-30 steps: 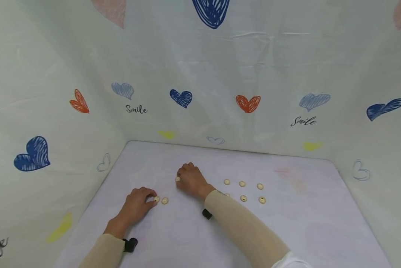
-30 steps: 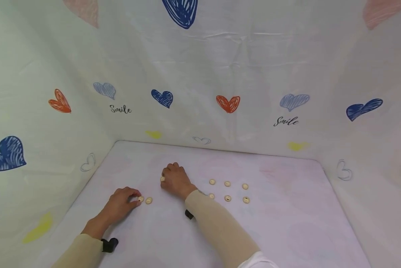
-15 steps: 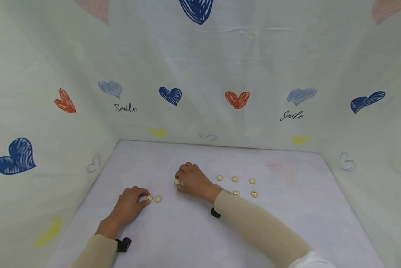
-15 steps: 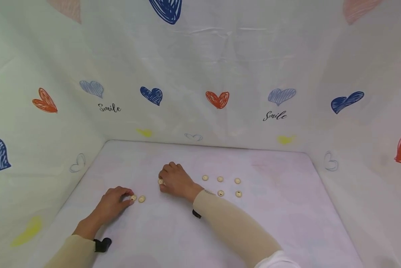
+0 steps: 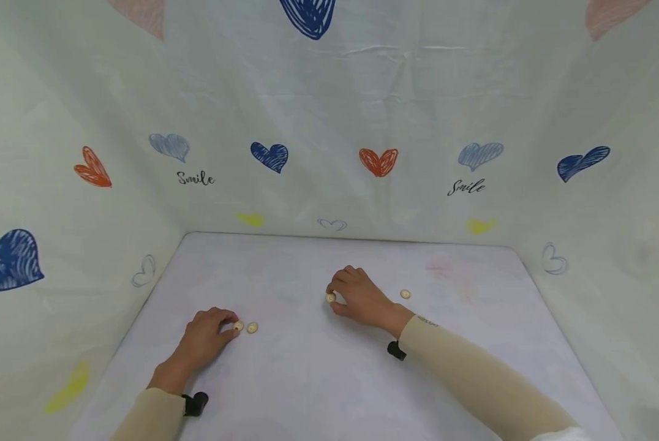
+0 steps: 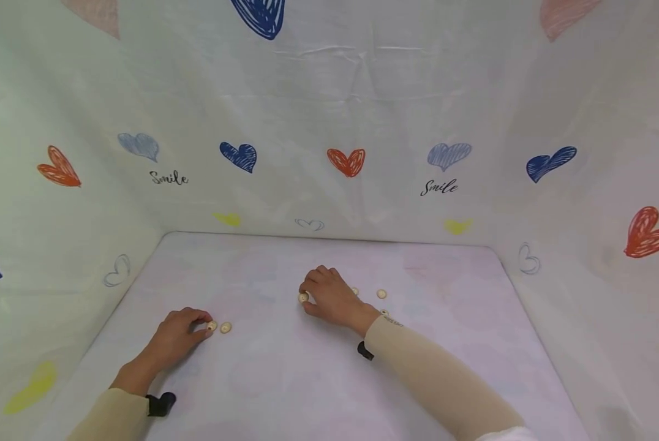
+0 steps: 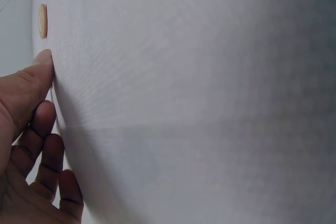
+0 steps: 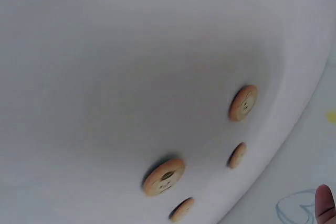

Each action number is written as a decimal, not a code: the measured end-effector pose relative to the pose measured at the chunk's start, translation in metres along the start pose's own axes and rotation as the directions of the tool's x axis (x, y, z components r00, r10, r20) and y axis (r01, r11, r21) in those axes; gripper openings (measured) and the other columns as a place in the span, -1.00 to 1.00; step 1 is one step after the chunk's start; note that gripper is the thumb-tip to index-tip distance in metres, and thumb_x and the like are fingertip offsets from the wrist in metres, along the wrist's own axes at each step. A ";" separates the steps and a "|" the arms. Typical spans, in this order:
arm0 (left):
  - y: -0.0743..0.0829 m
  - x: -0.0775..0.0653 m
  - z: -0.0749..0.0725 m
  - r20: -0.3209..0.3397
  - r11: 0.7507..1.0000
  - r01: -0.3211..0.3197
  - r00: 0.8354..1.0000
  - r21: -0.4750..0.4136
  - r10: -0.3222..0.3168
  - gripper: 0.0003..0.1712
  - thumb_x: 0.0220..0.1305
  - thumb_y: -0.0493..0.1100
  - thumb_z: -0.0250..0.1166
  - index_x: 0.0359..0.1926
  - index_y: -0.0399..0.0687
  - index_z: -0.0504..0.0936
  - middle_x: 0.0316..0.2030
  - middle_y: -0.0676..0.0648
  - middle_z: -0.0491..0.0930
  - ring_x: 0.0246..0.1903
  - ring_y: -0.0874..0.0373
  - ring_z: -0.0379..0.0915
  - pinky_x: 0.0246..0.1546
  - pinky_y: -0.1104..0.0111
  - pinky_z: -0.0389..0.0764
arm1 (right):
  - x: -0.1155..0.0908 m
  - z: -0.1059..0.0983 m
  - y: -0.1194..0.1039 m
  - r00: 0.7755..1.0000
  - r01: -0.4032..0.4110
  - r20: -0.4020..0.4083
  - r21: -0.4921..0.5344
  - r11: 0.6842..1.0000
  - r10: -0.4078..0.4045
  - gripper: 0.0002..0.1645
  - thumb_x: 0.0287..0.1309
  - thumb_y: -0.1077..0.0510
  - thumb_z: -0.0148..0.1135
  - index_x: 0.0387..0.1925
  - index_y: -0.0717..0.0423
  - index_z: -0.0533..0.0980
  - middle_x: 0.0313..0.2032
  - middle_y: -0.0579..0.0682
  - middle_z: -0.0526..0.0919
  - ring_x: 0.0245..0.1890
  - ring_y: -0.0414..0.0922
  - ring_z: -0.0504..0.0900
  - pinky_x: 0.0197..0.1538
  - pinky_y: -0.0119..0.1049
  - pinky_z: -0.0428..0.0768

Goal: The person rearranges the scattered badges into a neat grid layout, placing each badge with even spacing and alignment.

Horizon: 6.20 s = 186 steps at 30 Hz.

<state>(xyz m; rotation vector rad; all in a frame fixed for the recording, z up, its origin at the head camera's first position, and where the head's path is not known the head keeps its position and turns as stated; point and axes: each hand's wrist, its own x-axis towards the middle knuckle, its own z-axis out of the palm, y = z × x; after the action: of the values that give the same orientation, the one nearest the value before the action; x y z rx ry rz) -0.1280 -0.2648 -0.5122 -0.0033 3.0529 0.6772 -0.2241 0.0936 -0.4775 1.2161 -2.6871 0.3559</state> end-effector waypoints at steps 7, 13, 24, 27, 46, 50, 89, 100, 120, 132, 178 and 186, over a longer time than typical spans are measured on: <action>-0.003 0.000 0.000 0.006 1.000 0.001 1.000 0.002 -0.001 -0.75 0.17 -0.12 0.40 -0.12 -0.01 0.65 -0.05 -0.13 0.61 0.05 -0.16 0.42 0.07 -0.14 0.36 | -0.027 -0.009 0.023 0.998 -0.062 -0.018 0.039 0.997 0.063 -0.81 0.21 -0.01 0.28 -0.15 -0.10 0.61 -0.14 -0.21 0.54 -0.08 -0.21 0.37 -0.05 -0.28 0.33; -0.006 0.002 0.001 0.003 1.000 0.005 1.000 0.003 -0.005 -0.75 0.18 -0.13 0.39 -0.11 -0.02 0.64 -0.04 -0.15 0.61 0.06 -0.18 0.41 0.08 -0.14 0.36 | -0.042 -0.008 0.029 0.998 -0.069 -0.009 0.052 0.996 0.070 -0.79 0.15 0.02 0.32 -0.15 -0.11 0.62 -0.13 -0.20 0.57 -0.03 -0.18 0.42 0.03 -0.22 0.37; -0.006 0.004 0.001 0.000 1.000 0.008 1.000 0.006 -0.008 -0.75 0.17 -0.15 0.40 -0.11 -0.03 0.64 -0.05 -0.16 0.61 0.06 -0.19 0.42 0.08 -0.14 0.37 | -0.064 0.013 0.022 1.000 0.017 -0.002 0.064 0.998 -0.017 -0.84 0.12 0.07 0.35 -0.22 -0.14 0.65 -0.20 -0.25 0.58 -0.07 -0.22 0.43 -0.03 -0.25 0.39; -0.005 0.004 0.001 0.005 1.000 0.012 1.000 0.006 -0.012 -0.75 0.18 -0.14 0.40 -0.11 -0.03 0.64 -0.04 -0.15 0.61 0.07 -0.19 0.42 0.08 -0.14 0.36 | -0.068 0.016 0.018 0.999 0.039 0.002 0.062 0.997 -0.039 -0.87 0.10 0.07 0.36 -0.25 -0.17 0.64 -0.20 -0.24 0.58 -0.10 -0.22 0.43 -0.05 -0.25 0.38; -0.003 0.003 0.002 0.014 1.000 0.009 1.000 0.001 -0.009 -0.75 0.18 -0.14 0.40 -0.11 -0.04 0.64 -0.03 -0.16 0.60 0.07 -0.19 0.41 0.07 -0.15 0.38 | -0.076 0.017 0.009 0.979 0.124 0.154 0.052 0.991 -0.130 -0.86 0.18 -0.01 0.29 -0.20 -0.21 0.64 -0.20 -0.29 0.55 -0.09 -0.25 0.37 -0.09 -0.31 0.29; -0.003 0.003 0.002 0.007 1.000 0.000 1.000 0.004 0.000 -0.75 0.17 -0.14 0.40 -0.11 -0.04 0.64 -0.04 -0.16 0.61 0.05 -0.19 0.42 0.05 -0.15 0.39 | -0.075 0.015 0.008 0.979 0.109 0.169 0.047 0.993 -0.116 -0.85 0.20 0.01 0.28 -0.17 -0.21 0.64 -0.18 -0.28 0.55 -0.08 -0.25 0.38 -0.08 -0.29 0.31; -0.004 0.002 0.001 0.009 1.000 -0.014 1.000 -0.014 0.014 -0.73 0.18 -0.12 0.40 -0.10 -0.04 0.64 -0.05 -0.14 0.62 0.07 -0.19 0.41 0.05 -0.16 0.37 | -0.078 0.021 0.005 0.986 -0.051 0.158 0.054 0.997 0.042 -0.77 0.22 -0.16 0.26 -0.21 -0.17 0.63 -0.17 -0.26 0.56 -0.14 -0.26 0.36 -0.04 -0.27 0.36; -0.004 0.002 0.000 0.009 1.000 -0.018 1.000 -0.015 0.019 -0.73 0.17 -0.12 0.41 -0.10 -0.05 0.64 -0.05 -0.14 0.62 0.07 -0.20 0.41 0.03 -0.15 0.38 | -0.077 0.019 0.004 0.988 -0.047 0.151 0.061 0.997 0.037 -0.77 0.17 -0.17 0.29 -0.25 -0.16 0.62 -0.19 -0.27 0.56 -0.15 -0.26 0.35 -0.06 -0.28 0.34; -0.004 0.001 0.003 0.015 1.000 0.007 1.000 -0.012 -0.007 -0.73 0.17 -0.15 0.40 -0.10 -0.04 0.64 -0.03 -0.15 0.61 0.08 -0.18 0.40 0.07 -0.14 0.37 | -0.077 0.021 0.006 0.995 -0.040 0.091 0.006 0.999 0.039 -0.66 0.15 -0.22 0.26 -0.19 -0.13 0.60 -0.19 -0.22 0.53 -0.16 -0.22 0.33 -0.06 -0.25 0.33; -0.003 0.002 0.003 0.015 1.000 0.005 1.000 -0.001 -0.005 -0.74 0.17 -0.14 0.40 -0.11 -0.04 0.63 -0.04 -0.14 0.61 0.07 -0.16 0.41 0.08 -0.13 0.38 | -0.073 0.020 0.006 1.000 -0.022 0.006 -0.021 1.000 0.022 -0.59 0.15 -0.21 0.25 -0.11 -0.05 0.54 -0.19 -0.17 0.52 -0.15 -0.17 0.38 -0.05 -0.23 0.32; -0.001 0.003 0.000 0.017 1.000 0.005 1.000 0.006 -0.005 -0.75 0.16 -0.13 0.41 -0.13 -0.02 0.65 -0.06 -0.14 0.62 0.05 -0.18 0.42 0.05 -0.15 0.38 | 0.054 0.049 -0.106 0.996 -0.086 -0.038 -0.121 0.989 0.082 -0.52 0.19 -0.29 0.20 0.00 -0.10 0.53 -0.08 -0.17 0.52 -0.01 -0.16 0.39 0.00 -0.25 0.37; -0.003 0.003 0.000 0.022 1.000 0.015 1.000 0.005 -0.015 -0.76 0.16 -0.13 0.42 -0.13 0.00 0.64 -0.08 -0.11 0.61 0.06 -0.16 0.42 0.08 -0.16 0.35 | 0.066 0.058 -0.122 0.996 -0.090 0.003 -0.138 0.986 0.091 -0.50 0.20 -0.32 0.19 0.00 -0.11 0.53 -0.07 -0.16 0.53 0.00 -0.15 0.40 0.00 -0.25 0.39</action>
<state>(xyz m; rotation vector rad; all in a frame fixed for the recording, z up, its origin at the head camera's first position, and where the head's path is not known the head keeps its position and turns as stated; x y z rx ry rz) -0.1313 -0.2677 -0.5135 -0.0190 3.0301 0.6645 -0.1784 -0.0486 -0.4986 1.0629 -2.7297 0.1736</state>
